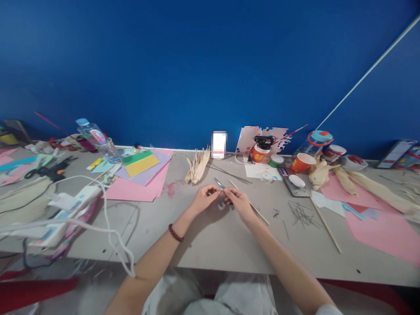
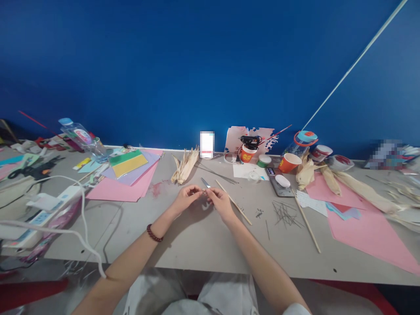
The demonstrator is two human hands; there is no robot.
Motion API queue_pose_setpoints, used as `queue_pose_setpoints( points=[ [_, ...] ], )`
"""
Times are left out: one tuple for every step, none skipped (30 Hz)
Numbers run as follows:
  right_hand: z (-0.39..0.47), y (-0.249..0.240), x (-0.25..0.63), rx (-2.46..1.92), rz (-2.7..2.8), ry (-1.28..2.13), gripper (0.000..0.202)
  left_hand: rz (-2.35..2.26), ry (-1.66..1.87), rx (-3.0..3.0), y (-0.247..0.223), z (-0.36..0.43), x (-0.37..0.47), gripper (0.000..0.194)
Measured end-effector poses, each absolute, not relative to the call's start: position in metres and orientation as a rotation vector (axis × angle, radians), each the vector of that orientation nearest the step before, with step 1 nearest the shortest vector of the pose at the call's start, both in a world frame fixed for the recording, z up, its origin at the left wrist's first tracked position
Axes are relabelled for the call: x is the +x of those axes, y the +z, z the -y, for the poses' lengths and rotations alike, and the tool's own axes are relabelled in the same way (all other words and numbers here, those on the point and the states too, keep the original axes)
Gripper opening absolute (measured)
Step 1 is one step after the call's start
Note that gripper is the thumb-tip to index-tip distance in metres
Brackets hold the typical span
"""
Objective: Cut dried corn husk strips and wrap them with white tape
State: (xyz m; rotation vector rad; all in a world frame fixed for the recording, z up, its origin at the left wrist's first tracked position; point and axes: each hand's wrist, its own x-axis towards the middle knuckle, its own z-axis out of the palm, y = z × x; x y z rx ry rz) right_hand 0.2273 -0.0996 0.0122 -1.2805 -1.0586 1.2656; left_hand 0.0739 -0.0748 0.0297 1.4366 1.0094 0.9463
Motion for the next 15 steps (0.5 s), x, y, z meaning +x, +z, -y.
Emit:
queue_pose_setpoints(
  points=[
    [0.0996, 0.0121, 0.2272, -1.268, 1.042, 1.276, 0.038, -1.015, 0.937, 1.399, 0.0298, 0.0745, 0.0735, 0.02],
    [0.0996, 0.0119, 0.2271, -1.257, 1.03, 1.285, 0.038, -1.024, 0.929, 1.366, 0.0296, 0.074, 0.0732, 0.021],
    [0.0996, 0.0115, 0.227, -1.248, 1.024, 1.292, 0.037, -1.032, 0.922, 1.339, 0.0294, 0.0736, 0.0729, 0.022],
    [0.0996, 0.011, 0.227, -1.24, 1.022, 1.298, 0.036, -1.038, 0.916, 1.32, 0.0291, 0.0733, 0.0727, 0.023],
    [0.0995, 0.0105, 0.227, -1.233, 1.023, 1.302, 0.036, -1.039, 0.91, 1.311, 0.0288, 0.0731, 0.0725, 0.023],
    [0.0994, 0.0099, 0.2271, -1.229, 1.023, 1.305, 0.036, -1.036, 0.904, 1.312, 0.0288, 0.073, 0.0725, 0.023],
    [0.0992, 0.0094, 0.2271, -1.228, 1.023, 1.309, 0.035, -1.033, 0.898, 1.32, 0.0289, 0.0731, 0.0725, 0.024],
    [0.099, 0.009, 0.2272, -1.232, 1.019, 1.312, 0.035, -1.03, 0.892, 1.331, 0.0291, 0.0732, 0.0726, 0.024],
    [0.0987, 0.0089, 0.2272, -1.237, 1.014, 1.317, 0.035, -1.026, 0.887, 1.341, 0.0294, 0.0735, 0.0728, 0.025],
    [0.0984, 0.0089, 0.2272, -1.241, 1.008, 1.322, 0.035, -1.022, 0.885, 1.348, 0.0296, 0.0737, 0.0729, 0.025],
    [0.0982, 0.0092, 0.2272, -1.243, 1.004, 1.327, 0.034, -1.019, 0.883, 1.351, 0.0298, 0.0739, 0.073, 0.026],
    [0.0981, 0.0096, 0.2271, -1.243, 1.003, 1.329, 0.034, -1.017, 0.881, 1.352, 0.03, 0.0741, 0.0731, 0.026],
    [0.0982, 0.01, 0.2271, -1.24, 1.005, 1.329, 0.034, -1.016, 0.882, 1.351, 0.03, 0.0741, 0.0732, 0.027],
    [0.0984, 0.0105, 0.2271, -1.241, 1.01, 1.326, 0.033, -1.017, 0.885, 1.351, 0.03, 0.0741, 0.0731, 0.026],
    [0.0987, 0.0107, 0.2271, -1.245, 1.016, 1.319, 0.033, -1.017, 0.888, 1.352, 0.0301, 0.0741, 0.0731, 0.026]
  ],
)
